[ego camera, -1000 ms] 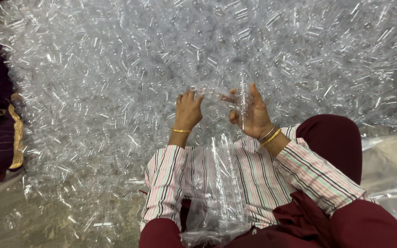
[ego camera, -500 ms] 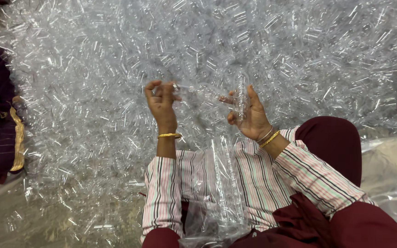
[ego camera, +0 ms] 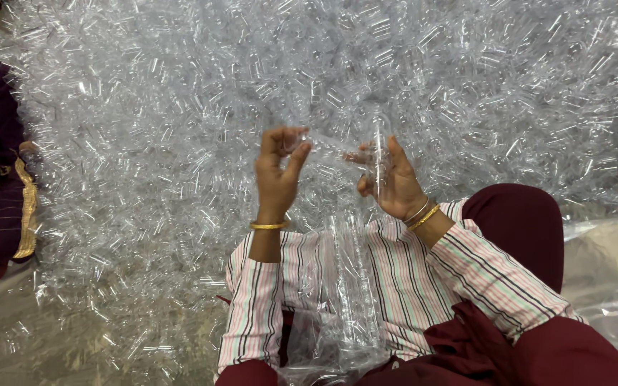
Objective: The person sits on the floor and counts clear plastic bangles one at a time, placing counted bangles onto a bundle on their lap. They gather counted bangles into a group and wrap the bundle with a clear plastic sheet.
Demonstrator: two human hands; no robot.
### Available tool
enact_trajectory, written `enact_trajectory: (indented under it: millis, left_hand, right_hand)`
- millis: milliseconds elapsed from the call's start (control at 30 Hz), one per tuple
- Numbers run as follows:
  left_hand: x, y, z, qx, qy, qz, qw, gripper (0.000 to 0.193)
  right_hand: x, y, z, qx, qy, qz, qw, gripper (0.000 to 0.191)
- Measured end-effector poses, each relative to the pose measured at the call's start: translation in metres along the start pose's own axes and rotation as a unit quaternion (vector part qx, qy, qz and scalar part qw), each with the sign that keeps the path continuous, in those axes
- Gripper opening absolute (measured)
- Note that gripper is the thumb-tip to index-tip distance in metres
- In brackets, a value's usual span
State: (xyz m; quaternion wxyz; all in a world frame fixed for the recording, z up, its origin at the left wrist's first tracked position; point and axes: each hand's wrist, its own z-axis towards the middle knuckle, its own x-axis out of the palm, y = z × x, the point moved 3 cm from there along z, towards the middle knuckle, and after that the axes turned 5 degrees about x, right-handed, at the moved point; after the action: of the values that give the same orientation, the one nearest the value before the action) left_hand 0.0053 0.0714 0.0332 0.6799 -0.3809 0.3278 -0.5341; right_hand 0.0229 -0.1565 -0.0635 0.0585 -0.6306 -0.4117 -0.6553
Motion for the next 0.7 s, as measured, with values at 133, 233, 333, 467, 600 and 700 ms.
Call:
enact_trajectory:
  millis: [133, 233, 333, 467, 600, 700]
  left_hand:
    - [0.011, 0.005, -0.006, -0.074, -0.042, -0.125, 0.989, 0.047]
    - [0.025, 0.008, -0.018, -0.183, -0.033, -0.339, 0.922, 0.05]
    - [0.04, 0.009, -0.036, -0.278, 0.04, -0.408, 0.869, 0.058]
    - [0.044, 0.009, -0.045, -0.28, 0.048, -0.407, 0.868, 0.062]
    - [0.025, -0.002, -0.033, -0.236, -0.006, -0.407, 0.882, 0.064]
    - [-0.003, -0.026, -0.022, -0.175, -0.043, -0.413, 0.893, 0.063]
  right_hand:
    - [0.009, 0.0, -0.006, 0.035, 0.13, 0.09, 0.987, 0.06]
    - [0.012, -0.001, -0.009, 0.05, 0.185, 0.115, 0.975, 0.063]
    - [0.014, -0.003, -0.011, 0.062, 0.215, 0.143, 0.964, 0.065]
    - [0.015, -0.004, -0.011, 0.069, 0.212, 0.16, 0.962, 0.068]
    - [0.018, -0.004, -0.01, 0.095, 0.225, 0.169, 0.955, 0.068]
    - [0.02, -0.001, -0.009, 0.086, 0.227, 0.116, 0.963, 0.068]
